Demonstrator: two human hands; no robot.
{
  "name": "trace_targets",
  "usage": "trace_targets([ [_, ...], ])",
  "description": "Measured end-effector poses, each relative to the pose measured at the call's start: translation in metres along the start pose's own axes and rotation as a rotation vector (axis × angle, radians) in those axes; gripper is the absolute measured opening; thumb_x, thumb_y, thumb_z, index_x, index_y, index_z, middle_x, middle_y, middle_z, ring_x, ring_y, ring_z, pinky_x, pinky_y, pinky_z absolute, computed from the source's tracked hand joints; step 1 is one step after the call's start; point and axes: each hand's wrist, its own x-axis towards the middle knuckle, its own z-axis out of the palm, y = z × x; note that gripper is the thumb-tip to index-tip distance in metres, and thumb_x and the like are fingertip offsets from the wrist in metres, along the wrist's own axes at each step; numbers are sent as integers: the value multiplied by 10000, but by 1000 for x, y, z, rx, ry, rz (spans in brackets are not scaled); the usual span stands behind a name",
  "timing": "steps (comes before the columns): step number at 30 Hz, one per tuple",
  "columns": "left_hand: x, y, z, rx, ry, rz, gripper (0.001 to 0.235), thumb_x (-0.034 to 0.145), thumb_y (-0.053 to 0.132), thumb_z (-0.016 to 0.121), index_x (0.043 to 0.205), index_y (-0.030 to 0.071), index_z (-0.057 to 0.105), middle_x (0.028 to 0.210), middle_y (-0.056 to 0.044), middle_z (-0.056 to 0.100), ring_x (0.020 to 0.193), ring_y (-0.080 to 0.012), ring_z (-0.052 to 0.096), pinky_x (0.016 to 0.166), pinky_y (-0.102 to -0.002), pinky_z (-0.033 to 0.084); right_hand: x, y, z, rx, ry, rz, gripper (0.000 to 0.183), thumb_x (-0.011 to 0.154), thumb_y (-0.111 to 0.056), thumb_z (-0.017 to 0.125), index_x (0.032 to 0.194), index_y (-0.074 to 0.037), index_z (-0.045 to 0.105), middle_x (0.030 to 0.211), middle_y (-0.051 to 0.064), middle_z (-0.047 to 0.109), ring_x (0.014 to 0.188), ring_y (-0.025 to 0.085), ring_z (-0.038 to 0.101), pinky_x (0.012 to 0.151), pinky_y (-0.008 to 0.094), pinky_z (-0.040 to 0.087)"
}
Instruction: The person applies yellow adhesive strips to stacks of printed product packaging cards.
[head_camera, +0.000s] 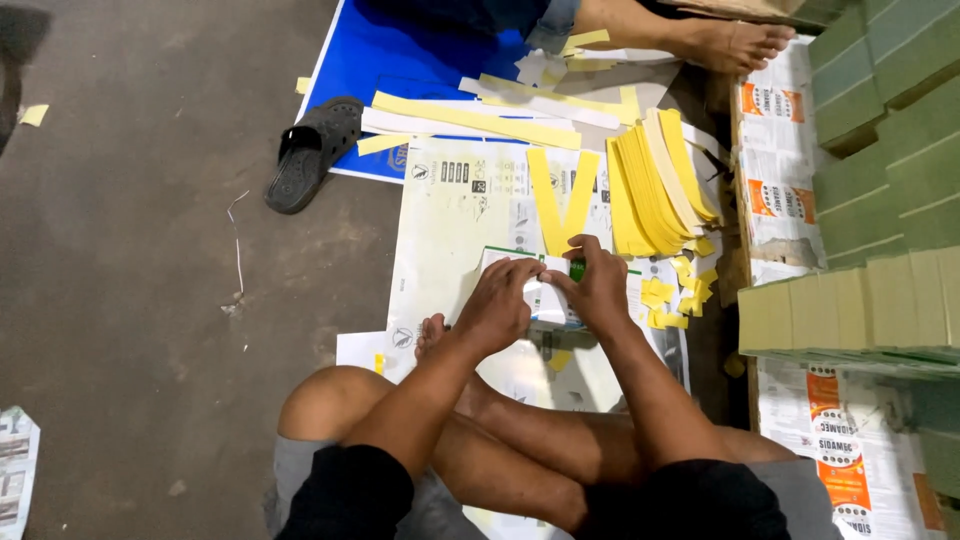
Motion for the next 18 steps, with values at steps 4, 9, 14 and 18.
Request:
trace_targets([
  [4,-3,-2,1,16,79,161,631,757,-98,552,1357,88,603,1441,-179,563,1369,-349,478,1191,-484,302,32,31,-1,146,-75,196,433,814,-264,828,1145,-39,664,901,133,765,838,278,745,780,439,558],
  [9,3,-5,10,245,44,151,485,759,-75,592,1196,72,738,1436,-204,562,1370,-353,484,1160,-498,322,94,113,22,-57,-176,265,329,887,-304,746,1123,-75,769,859,161,756,786,301,717,740,448,564],
  [14,8,-14,-4,327,236,3,501,793,-10,620,1287,-88,645,1401,-226,574,1336,-351,495,1162,-509,318,136,106,46,-407,-775,483,659,887,-594,761,1003,53,788,904,201,769,767,293,718,748,416,561],
  [18,12,-14,0,296,301,-32,485,787,2,629,1267,-63,652,1416,-216,571,1355,-363,481,1177,-526,299,136,76,51,-370,-881,554,623,830,-551,801,1064,24,753,948,181,767,785,287,717,726,441,584],
])
